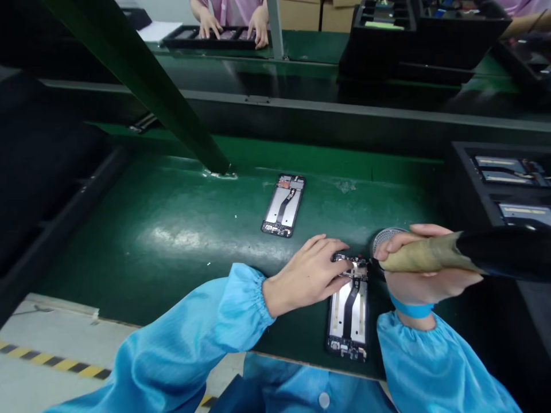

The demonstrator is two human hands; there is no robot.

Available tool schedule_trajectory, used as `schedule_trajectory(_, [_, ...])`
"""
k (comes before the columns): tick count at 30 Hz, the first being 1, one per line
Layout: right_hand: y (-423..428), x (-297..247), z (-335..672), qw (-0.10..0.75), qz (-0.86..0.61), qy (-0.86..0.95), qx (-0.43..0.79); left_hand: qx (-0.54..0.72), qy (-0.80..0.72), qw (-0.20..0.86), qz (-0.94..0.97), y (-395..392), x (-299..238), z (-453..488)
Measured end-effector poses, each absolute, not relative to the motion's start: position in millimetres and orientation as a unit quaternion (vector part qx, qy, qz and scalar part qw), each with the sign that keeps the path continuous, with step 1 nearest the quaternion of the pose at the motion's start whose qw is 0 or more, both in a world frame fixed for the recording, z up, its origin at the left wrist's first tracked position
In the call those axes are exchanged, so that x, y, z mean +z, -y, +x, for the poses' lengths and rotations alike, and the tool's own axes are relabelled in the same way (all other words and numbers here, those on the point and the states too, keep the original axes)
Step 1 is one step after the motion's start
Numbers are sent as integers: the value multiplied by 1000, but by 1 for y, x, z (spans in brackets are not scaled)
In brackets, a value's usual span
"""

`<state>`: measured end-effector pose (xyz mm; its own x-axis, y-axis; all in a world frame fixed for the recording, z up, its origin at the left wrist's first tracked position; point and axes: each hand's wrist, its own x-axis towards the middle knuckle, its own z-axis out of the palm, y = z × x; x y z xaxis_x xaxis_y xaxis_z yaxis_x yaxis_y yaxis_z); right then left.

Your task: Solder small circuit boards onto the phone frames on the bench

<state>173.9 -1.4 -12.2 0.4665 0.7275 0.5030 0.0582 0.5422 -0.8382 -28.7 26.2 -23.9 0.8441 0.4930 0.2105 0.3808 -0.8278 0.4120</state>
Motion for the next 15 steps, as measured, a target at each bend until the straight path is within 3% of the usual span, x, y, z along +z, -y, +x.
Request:
schedule_trajectory(7, [-1, -10, 170, 739, -454, 465, 180, 168, -244, 207, 933, -19, -28, -27])
schedule_trajectory(15, [-1, -19, 169, 741, -393, 492, 233, 180, -246, 211, 929, -20, -31, -27])
